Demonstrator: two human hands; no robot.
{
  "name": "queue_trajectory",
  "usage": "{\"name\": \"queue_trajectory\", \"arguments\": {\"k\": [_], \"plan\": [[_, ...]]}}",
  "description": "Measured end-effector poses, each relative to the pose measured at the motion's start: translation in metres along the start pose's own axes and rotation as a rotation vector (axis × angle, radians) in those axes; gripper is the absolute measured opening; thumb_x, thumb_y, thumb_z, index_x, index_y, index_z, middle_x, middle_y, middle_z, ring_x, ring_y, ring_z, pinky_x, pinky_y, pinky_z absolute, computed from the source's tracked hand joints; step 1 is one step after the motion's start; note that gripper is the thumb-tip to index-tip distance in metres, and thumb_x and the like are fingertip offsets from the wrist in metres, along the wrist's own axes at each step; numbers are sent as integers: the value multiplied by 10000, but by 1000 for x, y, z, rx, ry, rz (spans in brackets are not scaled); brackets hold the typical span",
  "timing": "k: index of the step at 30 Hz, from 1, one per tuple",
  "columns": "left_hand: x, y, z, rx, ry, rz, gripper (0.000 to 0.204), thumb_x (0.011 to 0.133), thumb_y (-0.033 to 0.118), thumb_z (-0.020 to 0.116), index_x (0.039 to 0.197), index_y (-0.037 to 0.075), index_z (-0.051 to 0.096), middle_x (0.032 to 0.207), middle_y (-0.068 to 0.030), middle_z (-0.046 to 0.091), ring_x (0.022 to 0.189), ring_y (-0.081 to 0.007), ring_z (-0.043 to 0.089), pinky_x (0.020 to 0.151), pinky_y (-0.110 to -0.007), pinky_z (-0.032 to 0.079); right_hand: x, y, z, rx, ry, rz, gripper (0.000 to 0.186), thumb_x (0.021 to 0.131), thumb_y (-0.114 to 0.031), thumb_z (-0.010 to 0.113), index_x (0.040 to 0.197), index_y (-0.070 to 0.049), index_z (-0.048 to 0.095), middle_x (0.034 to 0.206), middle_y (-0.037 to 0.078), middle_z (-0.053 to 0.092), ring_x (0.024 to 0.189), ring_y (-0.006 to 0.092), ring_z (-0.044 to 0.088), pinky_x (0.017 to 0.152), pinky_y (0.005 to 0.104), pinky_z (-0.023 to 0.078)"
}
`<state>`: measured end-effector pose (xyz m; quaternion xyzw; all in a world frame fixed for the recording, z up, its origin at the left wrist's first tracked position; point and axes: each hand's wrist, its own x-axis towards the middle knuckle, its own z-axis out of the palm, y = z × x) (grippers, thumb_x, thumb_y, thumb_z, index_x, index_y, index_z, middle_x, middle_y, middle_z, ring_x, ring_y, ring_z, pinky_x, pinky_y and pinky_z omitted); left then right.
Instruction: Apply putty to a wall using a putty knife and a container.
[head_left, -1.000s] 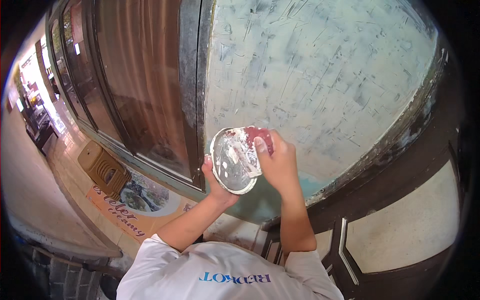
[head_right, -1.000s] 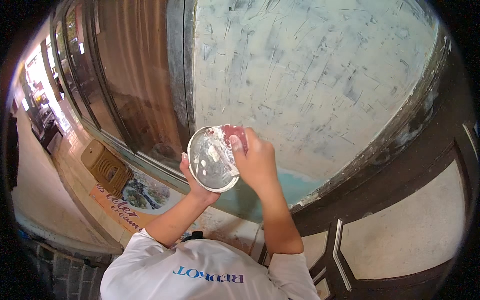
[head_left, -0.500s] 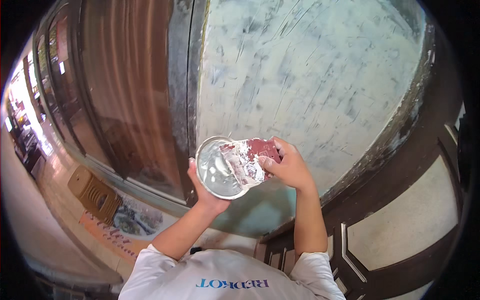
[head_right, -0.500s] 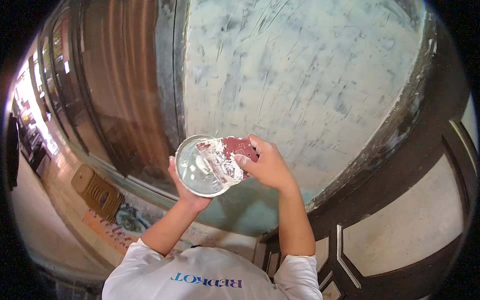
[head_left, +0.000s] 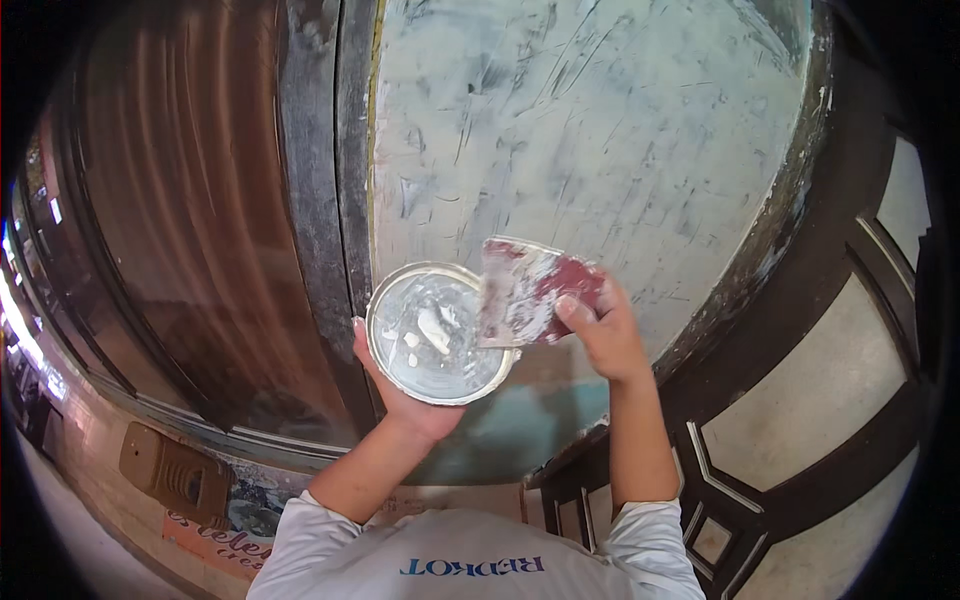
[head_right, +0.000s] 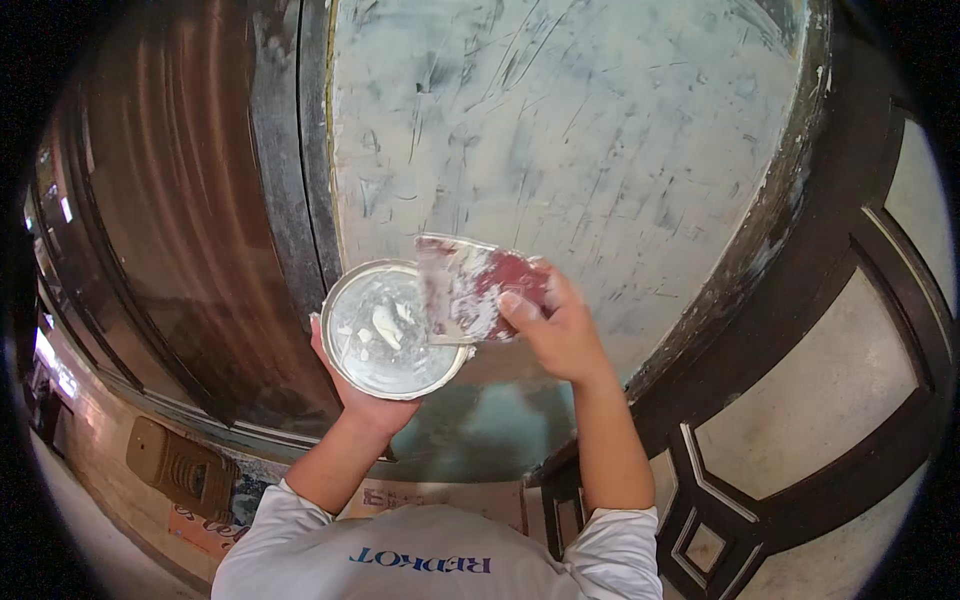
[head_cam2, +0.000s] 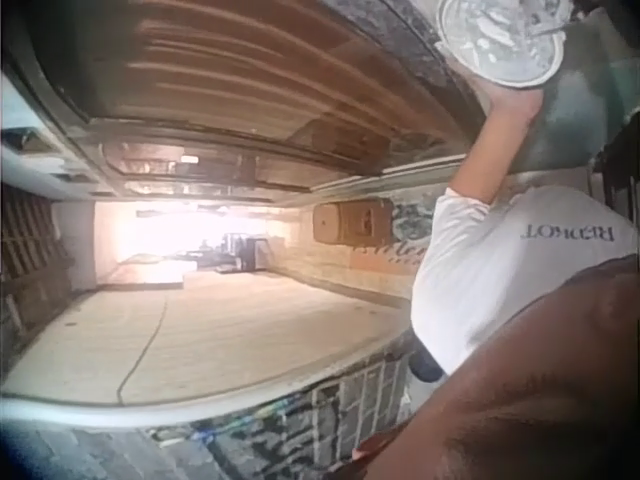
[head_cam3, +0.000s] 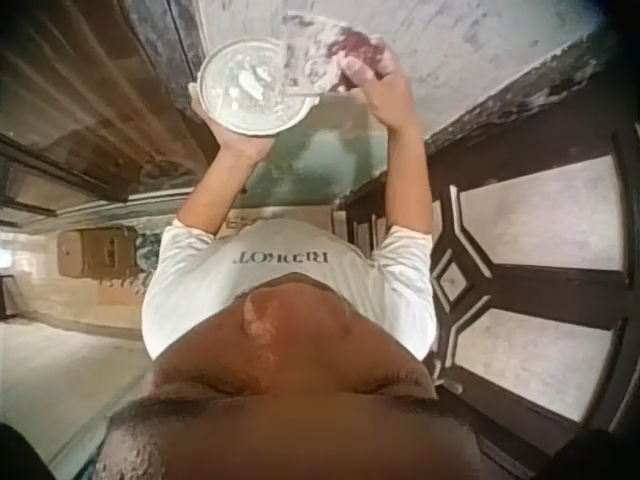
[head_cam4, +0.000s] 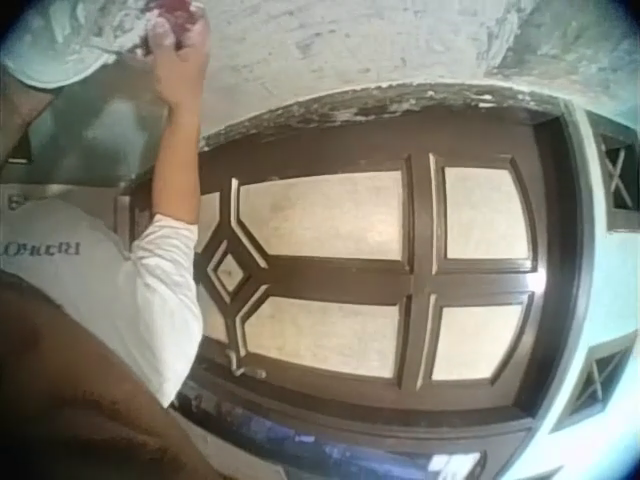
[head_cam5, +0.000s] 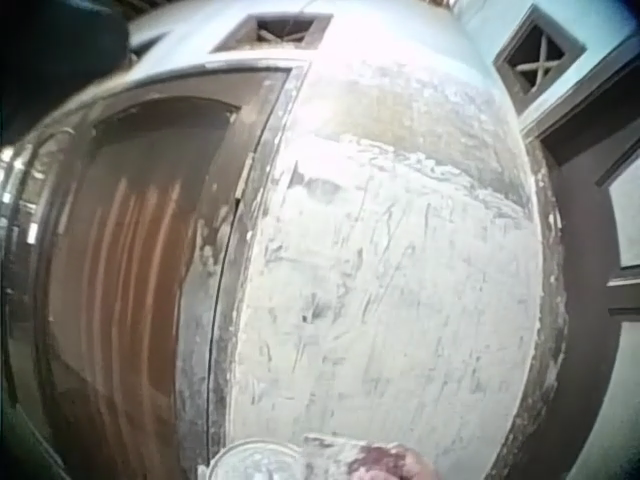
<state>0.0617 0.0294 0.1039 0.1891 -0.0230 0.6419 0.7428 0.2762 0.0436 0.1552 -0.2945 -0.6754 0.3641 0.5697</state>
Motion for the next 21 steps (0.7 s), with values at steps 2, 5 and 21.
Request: {"name": "queue_trajectory", "arguments": {"k": [2,5,21], "plan": [[6,7,-4,-7,-38,-20,797,876,761,347,1438,204,449,1454,-36,467,1316,-295,451,1108,-506,344,9,5,1,163,54,27,358,959,-109,612,1284,-7,500,1161,46,635,1017,116,601,885,301,498],[9,12,-6,4,-106,-50,819,875,779,307,1446,206,437,1456,-38,467,1319,-295,448,1106,-510,344,12,16,9,190,82,18,371,958,-113,616,1295,-8,503,1161,47,638,1043,113,592,909,297,484],[34,-31,-3,-15,-26,-81,880,834,809,330,1446,187,434,1439,-58,478,1298,-310,472,1096,-514,368,122,-98,-86,-1620,330,-1367,298,807,-165,665,1093,-161,749,1139,23,700,1068,263,630,919,384,490]]}}
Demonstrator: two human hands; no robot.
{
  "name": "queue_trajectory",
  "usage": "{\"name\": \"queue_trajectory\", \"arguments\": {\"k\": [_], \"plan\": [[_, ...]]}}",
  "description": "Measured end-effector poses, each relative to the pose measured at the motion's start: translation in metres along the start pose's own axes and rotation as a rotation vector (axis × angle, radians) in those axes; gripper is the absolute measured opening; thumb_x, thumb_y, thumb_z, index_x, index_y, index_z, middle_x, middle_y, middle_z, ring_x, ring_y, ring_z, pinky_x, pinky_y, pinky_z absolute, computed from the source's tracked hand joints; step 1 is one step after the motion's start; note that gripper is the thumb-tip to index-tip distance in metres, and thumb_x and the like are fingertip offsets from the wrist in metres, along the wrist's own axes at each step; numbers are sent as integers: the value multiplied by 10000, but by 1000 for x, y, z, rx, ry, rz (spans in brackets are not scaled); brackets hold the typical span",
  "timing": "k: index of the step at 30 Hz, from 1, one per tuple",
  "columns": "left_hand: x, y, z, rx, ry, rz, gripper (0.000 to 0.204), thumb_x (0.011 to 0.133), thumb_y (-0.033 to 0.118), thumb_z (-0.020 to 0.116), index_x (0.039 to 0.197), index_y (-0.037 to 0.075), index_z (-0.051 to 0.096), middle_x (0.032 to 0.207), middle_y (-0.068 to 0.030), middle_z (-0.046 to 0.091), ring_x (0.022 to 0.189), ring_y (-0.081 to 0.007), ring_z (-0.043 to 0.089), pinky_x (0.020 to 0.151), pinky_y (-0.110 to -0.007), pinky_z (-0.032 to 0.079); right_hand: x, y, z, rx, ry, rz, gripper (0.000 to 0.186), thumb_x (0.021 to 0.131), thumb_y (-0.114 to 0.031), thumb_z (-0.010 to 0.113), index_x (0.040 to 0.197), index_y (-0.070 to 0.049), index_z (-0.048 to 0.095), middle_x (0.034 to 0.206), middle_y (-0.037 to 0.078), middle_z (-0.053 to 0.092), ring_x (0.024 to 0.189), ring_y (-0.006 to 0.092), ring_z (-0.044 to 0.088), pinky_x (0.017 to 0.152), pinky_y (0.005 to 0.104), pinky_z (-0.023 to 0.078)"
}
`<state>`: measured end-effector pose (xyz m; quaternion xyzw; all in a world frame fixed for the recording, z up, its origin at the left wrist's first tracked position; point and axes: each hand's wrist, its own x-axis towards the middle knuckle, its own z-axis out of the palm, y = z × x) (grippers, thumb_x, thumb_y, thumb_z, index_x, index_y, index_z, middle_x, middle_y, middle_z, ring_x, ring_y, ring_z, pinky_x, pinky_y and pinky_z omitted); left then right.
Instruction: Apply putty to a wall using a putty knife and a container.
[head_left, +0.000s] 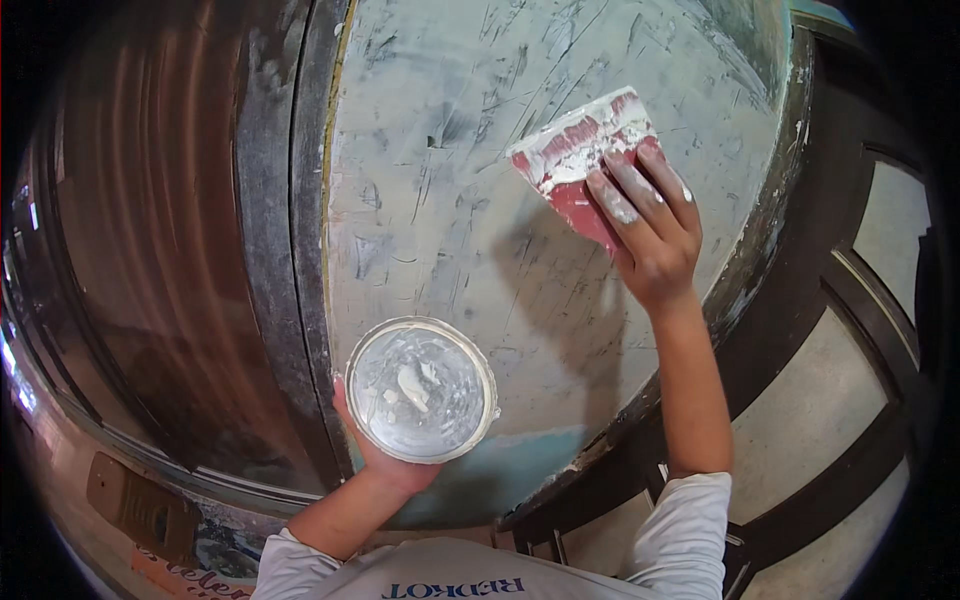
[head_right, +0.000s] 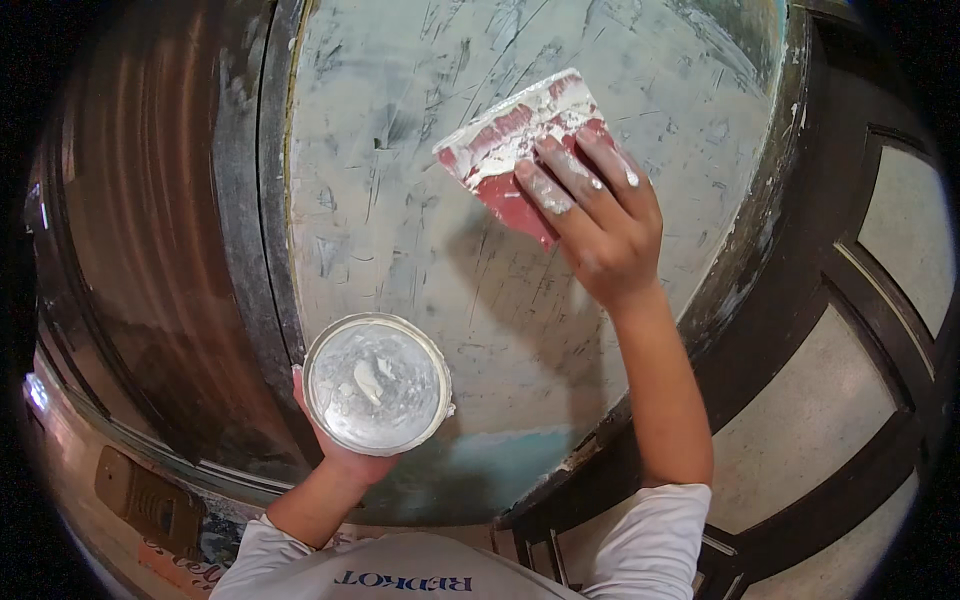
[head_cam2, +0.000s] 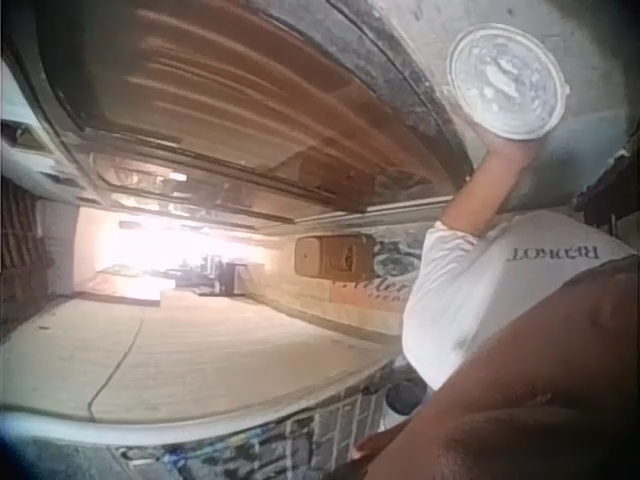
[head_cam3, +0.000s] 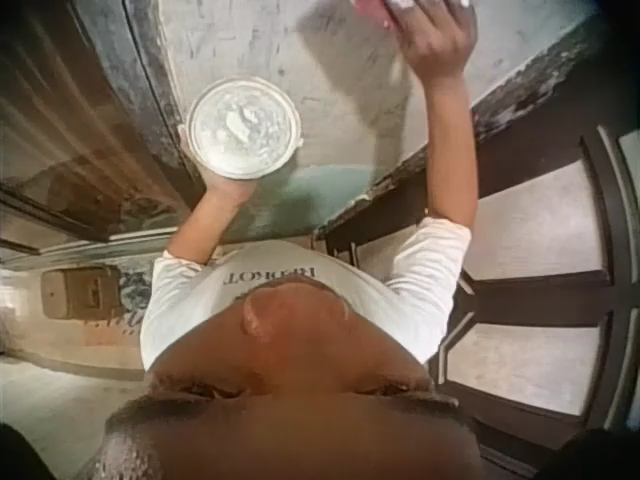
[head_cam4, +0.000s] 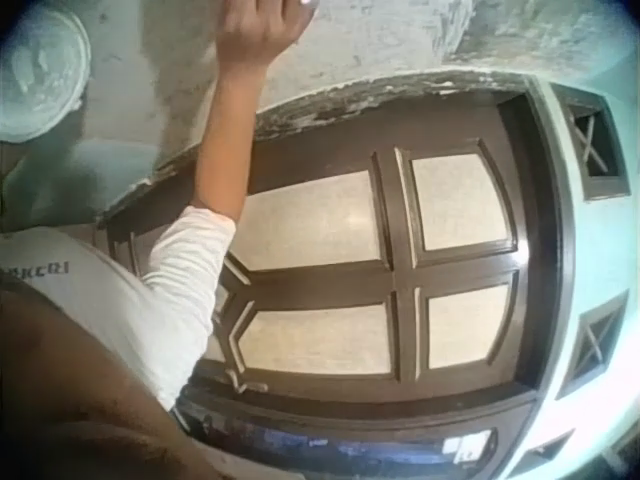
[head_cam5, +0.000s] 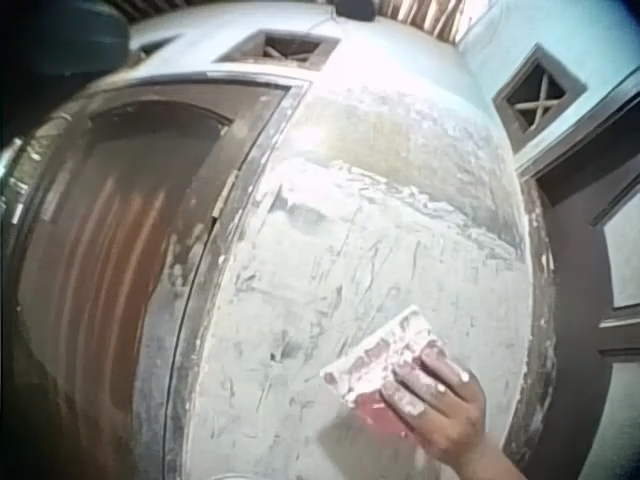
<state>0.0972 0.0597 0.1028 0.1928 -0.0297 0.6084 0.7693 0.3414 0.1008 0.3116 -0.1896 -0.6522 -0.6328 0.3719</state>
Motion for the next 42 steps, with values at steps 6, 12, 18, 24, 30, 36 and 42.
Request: {"name": "queue_trajectory", "arguments": {"k": [6,12,18,24,30,36,42], "plan": [[11,-16,-2,-2,-4,44,910,822,824,330,1469,187,401,1471,-72,445,1331,-321,447,1111,-532,350,-5,51,26,46,-89,-180,314,828,-108,608,1114,-146,731,1149,21,690,1158,260,613,933,374,521],[18,-25,-7,-8,1,59,943,800,839,343,1481,187,381,1488,-80,426,1342,-336,432,1112,-559,343,-9,67,34,113,-138,-247,345,821,-95,622,1148,-159,712,1186,26,683,1185,249,607,949,365,524],[26,-40,-10,23,0,93,953,795,834,369,1496,190,353,1516,-86,390,1365,-345,407,1120,-572,329,-15,83,39,132,-130,-283,345,838,-108,602,1163,-154,709,1204,38,678,1185,251,609,948,361,523],[26,-41,-15,-68,-52,78,982,777,855,356,1512,206,319,1535,-91,358,1386,-366,374,1130,-606,297,-21,87,39,104,-159,-296,358,835,-104,601,1175,-154,701,1225,47,669,1190,249,607,942,360,526],[20,-49,-6,-101,-230,68,917,815,825,379,1480,194,389,1493,-88,426,1340,-351,439,1103,-576,351,-15,89,28,98,-82,-292,351,821,-92,613,1154,-151,707,1194,39,676,1178,253,612,939,363,529],[11,-50,0,20,-121,111,906,817,818,385,1476,197,398,1491,-81,434,1346,-341,433,1109,-575,342,-20,96,24,91,-123,-289,319,831,-98,602,1126,-151,709,1223,35,660,1203,248,594,979,375,509],[11,-43,2,-65,-168,51,892,827,810,376,1474,196,401,1500,-84,423,1351,-344,431,1107,-579,342,-4,95,28,88,-137,-274,306,837,-117,607,1126,-142,704,1180,42,676,1165,242,615,969,374,514]]}}
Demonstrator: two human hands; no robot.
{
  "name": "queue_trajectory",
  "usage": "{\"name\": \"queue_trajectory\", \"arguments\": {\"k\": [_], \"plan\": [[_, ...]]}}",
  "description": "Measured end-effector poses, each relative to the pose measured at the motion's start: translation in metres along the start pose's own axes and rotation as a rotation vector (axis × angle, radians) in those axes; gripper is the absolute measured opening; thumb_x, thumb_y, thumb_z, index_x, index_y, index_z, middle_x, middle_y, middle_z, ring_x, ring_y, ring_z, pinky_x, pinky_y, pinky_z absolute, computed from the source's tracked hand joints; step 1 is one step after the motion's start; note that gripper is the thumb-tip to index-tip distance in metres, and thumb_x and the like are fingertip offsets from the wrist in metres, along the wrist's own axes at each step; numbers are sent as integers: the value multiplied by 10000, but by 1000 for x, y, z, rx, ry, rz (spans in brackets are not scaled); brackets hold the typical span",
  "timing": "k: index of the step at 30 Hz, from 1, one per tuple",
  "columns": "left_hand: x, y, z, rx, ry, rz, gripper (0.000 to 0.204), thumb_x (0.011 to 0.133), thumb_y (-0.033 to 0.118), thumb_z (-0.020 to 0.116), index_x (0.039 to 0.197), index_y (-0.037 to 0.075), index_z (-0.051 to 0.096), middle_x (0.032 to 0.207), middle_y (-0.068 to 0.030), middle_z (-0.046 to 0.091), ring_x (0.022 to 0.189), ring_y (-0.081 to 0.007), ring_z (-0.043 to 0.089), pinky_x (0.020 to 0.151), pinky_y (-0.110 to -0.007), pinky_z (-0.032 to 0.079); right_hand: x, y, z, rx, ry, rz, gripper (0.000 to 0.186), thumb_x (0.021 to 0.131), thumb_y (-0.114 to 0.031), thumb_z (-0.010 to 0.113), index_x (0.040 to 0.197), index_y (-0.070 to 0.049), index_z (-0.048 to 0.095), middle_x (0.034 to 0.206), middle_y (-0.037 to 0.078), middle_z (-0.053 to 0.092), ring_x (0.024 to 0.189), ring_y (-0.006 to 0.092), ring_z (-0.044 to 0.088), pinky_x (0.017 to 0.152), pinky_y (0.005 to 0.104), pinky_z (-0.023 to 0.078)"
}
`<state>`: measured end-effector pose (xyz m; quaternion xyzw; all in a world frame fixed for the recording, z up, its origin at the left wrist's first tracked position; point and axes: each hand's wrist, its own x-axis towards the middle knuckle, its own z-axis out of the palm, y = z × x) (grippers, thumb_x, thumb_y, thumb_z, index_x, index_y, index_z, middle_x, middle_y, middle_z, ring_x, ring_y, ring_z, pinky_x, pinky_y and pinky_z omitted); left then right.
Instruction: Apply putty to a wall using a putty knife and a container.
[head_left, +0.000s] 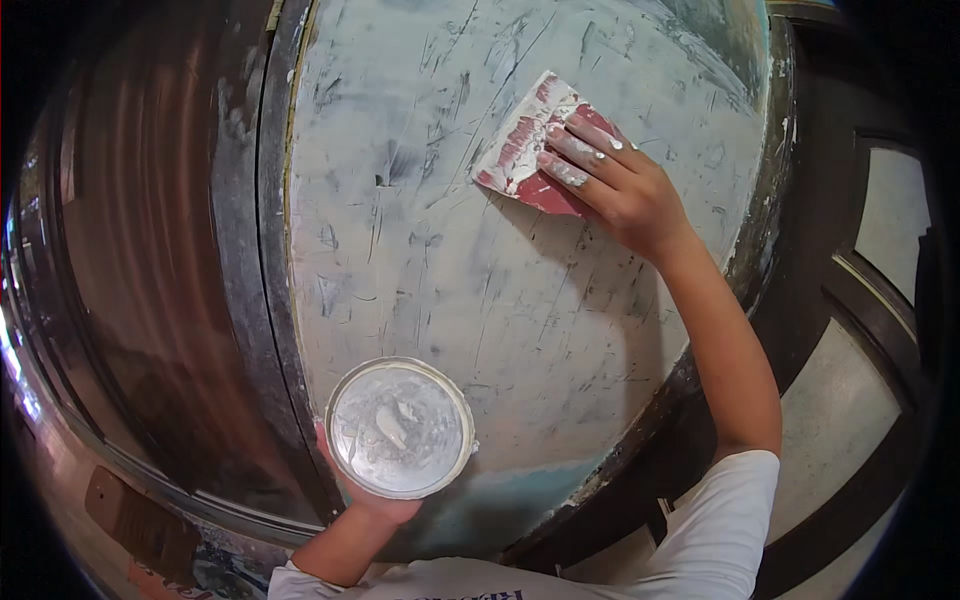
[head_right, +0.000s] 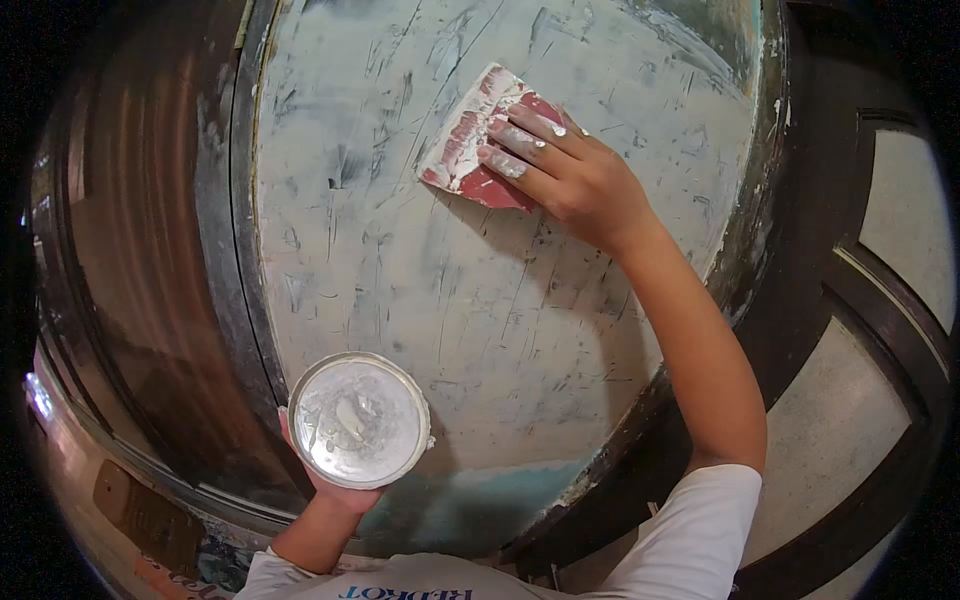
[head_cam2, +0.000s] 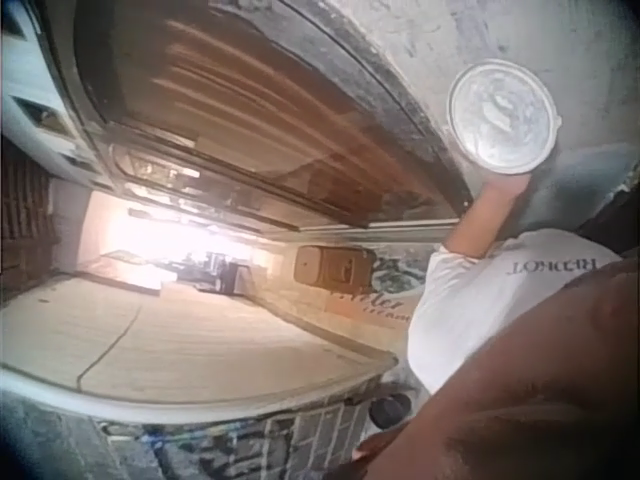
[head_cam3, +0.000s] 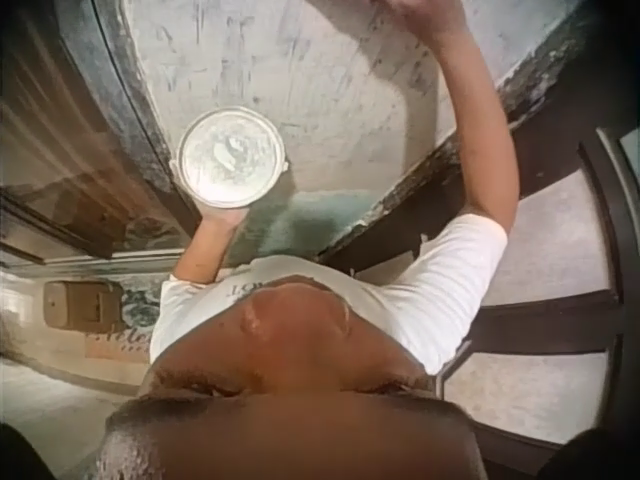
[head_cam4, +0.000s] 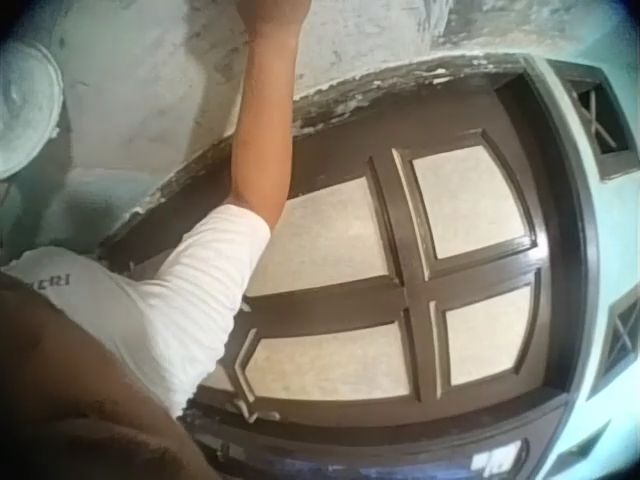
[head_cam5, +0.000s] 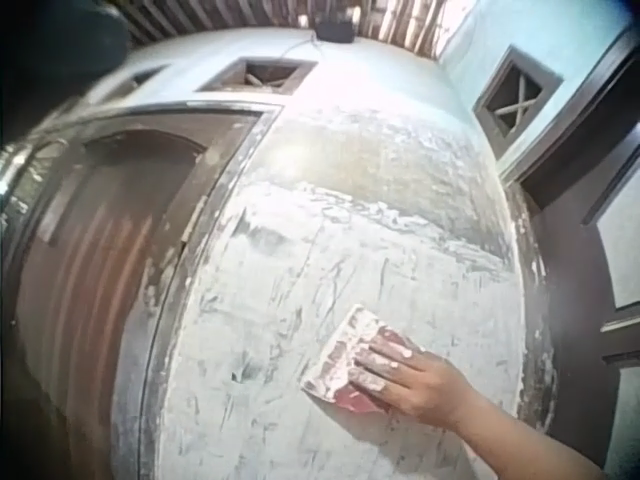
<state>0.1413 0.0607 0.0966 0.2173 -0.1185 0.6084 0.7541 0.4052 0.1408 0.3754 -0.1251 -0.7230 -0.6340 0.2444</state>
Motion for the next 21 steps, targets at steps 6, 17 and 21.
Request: {"name": "queue_trajectory", "arguments": {"k": [6,17,21], "plan": [[2,6,0,38,27,15,908,812,822,386,1477,204,396,1509,-79,410,1353,-354,424,1099,-595,344,5,12,-9,-34,48,34,346,804,-83,651,1136,-162,704,1178,23,677,1171,239,608,932,357,534],[0,4,7,87,57,-39,911,801,827,398,1477,216,397,1505,-74,413,1352,-348,423,1100,-596,341,25,48,4,-139,120,91,380,816,-113,695,1185,-202,688,1206,2,664,1195,224,588,975,344,510],[-7,2,5,81,117,5,928,792,835,398,1480,212,393,1501,-75,420,1354,-349,423,1093,-615,339,29,55,-6,-134,109,76,360,836,-125,682,1187,-202,686,1216,-1,662,1214,224,576,989,350,502]]}}
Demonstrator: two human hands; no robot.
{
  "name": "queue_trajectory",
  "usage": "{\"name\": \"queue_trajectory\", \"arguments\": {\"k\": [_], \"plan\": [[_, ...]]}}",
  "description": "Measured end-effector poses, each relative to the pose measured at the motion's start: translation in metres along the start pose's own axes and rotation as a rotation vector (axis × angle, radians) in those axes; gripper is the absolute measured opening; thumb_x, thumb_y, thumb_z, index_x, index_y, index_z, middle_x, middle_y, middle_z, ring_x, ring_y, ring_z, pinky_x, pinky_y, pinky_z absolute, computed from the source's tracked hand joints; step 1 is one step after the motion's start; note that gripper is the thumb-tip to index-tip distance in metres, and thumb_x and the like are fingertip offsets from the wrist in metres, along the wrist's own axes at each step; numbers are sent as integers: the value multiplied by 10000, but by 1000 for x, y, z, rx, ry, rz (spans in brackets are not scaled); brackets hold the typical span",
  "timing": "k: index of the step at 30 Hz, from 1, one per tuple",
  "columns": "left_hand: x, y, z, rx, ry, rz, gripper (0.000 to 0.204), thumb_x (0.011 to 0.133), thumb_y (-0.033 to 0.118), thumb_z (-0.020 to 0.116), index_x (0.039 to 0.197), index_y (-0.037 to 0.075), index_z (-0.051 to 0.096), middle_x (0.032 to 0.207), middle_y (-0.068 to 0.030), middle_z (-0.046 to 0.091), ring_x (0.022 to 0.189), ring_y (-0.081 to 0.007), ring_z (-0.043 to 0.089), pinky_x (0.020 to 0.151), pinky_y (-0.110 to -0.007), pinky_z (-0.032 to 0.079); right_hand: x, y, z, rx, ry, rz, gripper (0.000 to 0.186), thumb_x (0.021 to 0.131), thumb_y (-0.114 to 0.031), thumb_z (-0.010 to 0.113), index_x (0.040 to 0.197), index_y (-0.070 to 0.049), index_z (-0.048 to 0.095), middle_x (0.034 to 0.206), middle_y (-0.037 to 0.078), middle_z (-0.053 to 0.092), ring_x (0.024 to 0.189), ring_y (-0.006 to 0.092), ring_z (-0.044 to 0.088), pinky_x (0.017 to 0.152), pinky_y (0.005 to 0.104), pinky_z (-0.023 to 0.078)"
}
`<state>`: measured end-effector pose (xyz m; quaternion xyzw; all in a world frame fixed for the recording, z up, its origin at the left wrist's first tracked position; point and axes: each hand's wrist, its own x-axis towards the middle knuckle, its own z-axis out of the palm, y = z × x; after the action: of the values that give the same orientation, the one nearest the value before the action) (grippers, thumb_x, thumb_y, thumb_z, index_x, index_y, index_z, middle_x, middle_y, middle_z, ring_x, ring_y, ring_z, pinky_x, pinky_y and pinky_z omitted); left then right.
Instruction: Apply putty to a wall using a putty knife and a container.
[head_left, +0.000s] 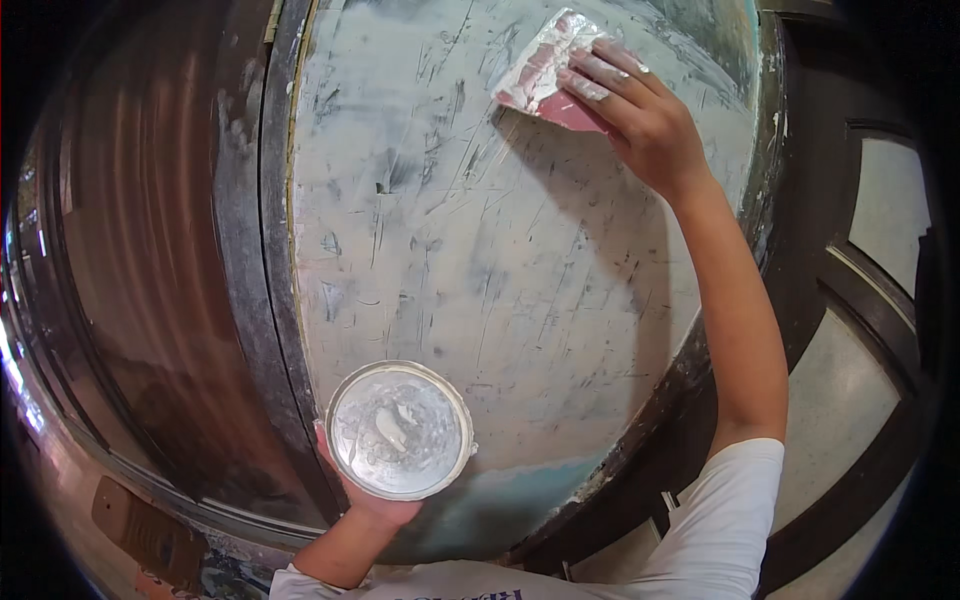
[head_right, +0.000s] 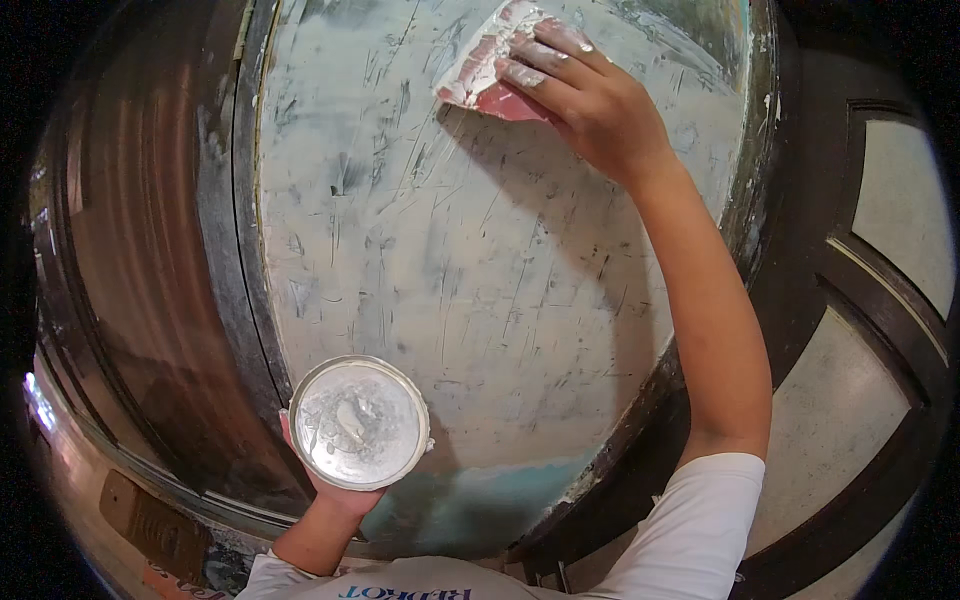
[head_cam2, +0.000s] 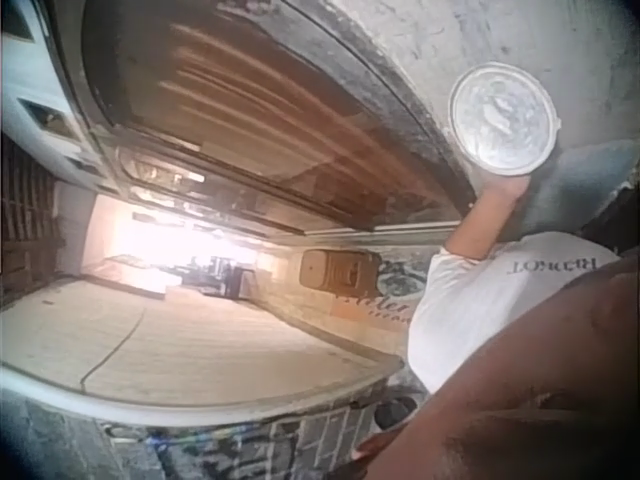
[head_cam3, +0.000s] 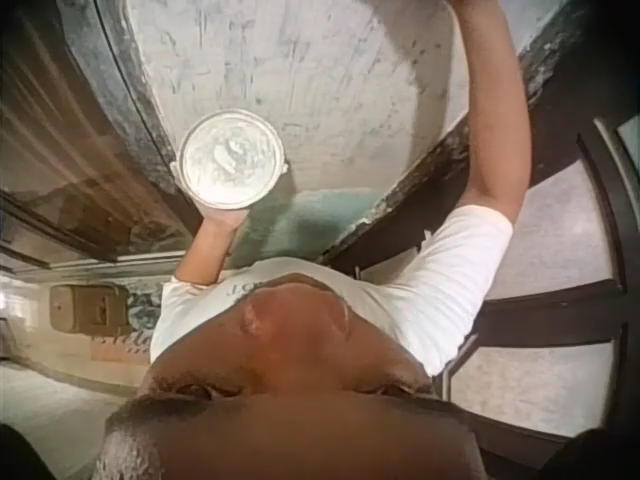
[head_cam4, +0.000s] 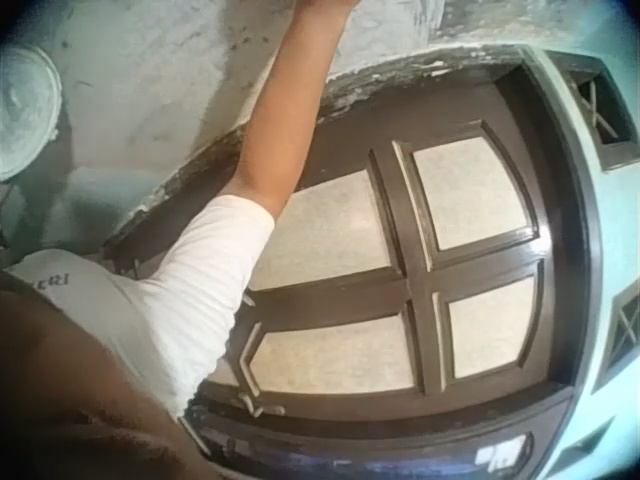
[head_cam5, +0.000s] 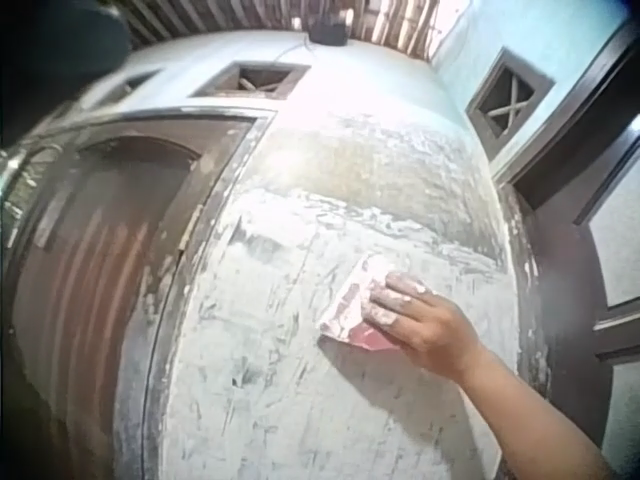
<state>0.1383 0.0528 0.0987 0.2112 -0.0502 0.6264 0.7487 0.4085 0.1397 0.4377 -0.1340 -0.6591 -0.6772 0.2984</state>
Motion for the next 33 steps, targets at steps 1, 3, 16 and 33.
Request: {"name": "queue_trajectory", "arguments": {"k": [1,3,16,33], "plan": [[-1,0,-1,-21,37,20,931,791,836,399,1480,210,394,1499,-75,423,1353,-349,424,1093,-616,338,3,3,-3,-15,37,-9,361,837,-128,682,1190,-202,685,1218,-2,661,1217,224,574,991,352,500],[-1,2,2,-18,39,-1,920,796,830,405,1473,207,404,1494,-75,431,1346,-345,432,1097,-599,343,8,10,0,-32,34,-10,361,835,-121,678,1187,-203,688,1222,-6,660,1221,220,572,984,349,504],[-5,-3,-6,15,40,53,908,807,819,406,1465,193,417,1479,-78,446,1329,-341,450,1099,-584,348,-5,5,-4,-1,-6,-10,431,797,-49,664,1210,-175,675,1247,15,643,1223,243,563,1008,372,484],[-18,14,-15,43,-23,30,921,793,834,401,1467,207,409,1493,-77,429,1340,-352,440,1103,-594,346,6,-54,-7,-128,7,3,288,864,-194,620,1126,-282,702,1218,-89,658,1187,147,568,1024,370,422]]}}
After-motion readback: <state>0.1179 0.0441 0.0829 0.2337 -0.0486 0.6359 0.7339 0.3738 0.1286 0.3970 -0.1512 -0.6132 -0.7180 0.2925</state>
